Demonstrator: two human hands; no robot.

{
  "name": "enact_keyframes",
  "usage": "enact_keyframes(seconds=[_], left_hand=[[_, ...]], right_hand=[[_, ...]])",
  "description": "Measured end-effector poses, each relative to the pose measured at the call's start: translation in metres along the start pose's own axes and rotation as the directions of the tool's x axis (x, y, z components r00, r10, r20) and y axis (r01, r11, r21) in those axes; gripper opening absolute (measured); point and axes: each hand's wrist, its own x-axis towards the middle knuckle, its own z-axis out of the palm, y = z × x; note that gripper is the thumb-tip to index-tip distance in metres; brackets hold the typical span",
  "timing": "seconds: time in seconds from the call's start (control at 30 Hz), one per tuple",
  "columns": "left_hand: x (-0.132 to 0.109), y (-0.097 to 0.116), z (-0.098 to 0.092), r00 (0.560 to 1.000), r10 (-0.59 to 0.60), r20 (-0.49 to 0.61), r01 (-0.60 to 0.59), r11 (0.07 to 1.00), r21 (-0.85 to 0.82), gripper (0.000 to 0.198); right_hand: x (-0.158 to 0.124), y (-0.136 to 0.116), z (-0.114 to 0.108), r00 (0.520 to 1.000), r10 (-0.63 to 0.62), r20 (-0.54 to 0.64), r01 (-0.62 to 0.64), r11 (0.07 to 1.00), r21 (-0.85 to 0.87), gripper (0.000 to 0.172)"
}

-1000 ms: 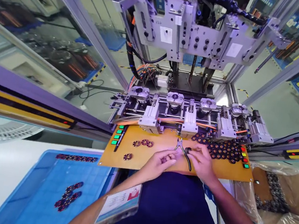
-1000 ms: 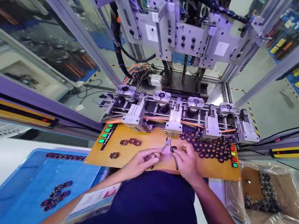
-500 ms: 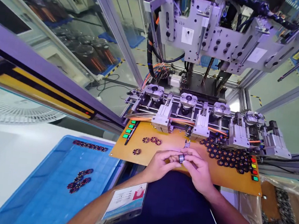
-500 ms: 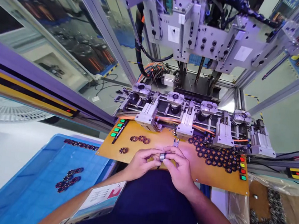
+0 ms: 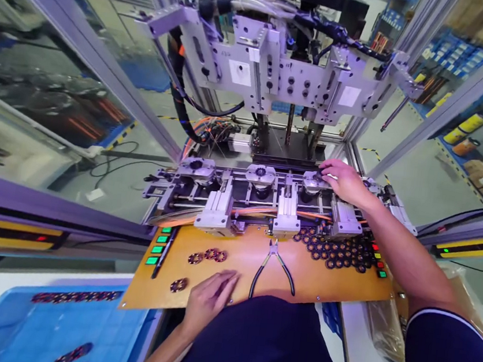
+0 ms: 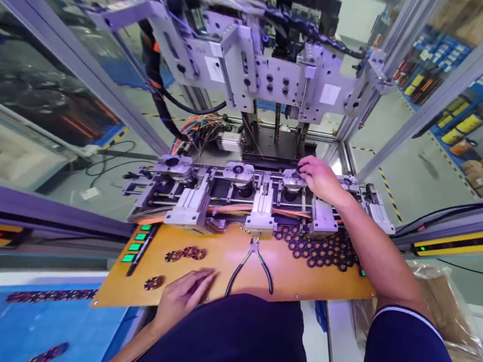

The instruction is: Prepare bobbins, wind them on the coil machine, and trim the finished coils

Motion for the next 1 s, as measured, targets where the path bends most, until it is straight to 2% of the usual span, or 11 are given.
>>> enact_keyframes(seconds=[0.33,0.77,0.87,1.0], left_hand=[[0.001,-0.002,0.002,0.999,0.042,0.025,-0.045,0.992,0.116,0.010],[0.001,0.001,0.001,0.998,0.035,0.053,-0.042,0.989,0.141,0.011],[0.001,0.001,0.001,0.999,0.033,0.043,-0.039,0.988,0.146,0.012],[0.000,-0.001,0.001,0.999,0.022,0.039,-0.028,0.989,0.144,0.012]], right_hand=[[0.000,0.000,0.003,0.994,-0.072,0.082,0.077,0.995,-0.061,0.024],[0.007,-0.005,0.008,0.982,-0.033,0.185,0.067,0.981,-0.184,0.024],[-0.001,-0.009,0.006,0.984,-0.020,0.174,0.059,0.974,-0.219,0.031],[-0.022,-0.009,0.011,0.986,0.006,0.166,0.040,0.962,-0.271,0.052]])
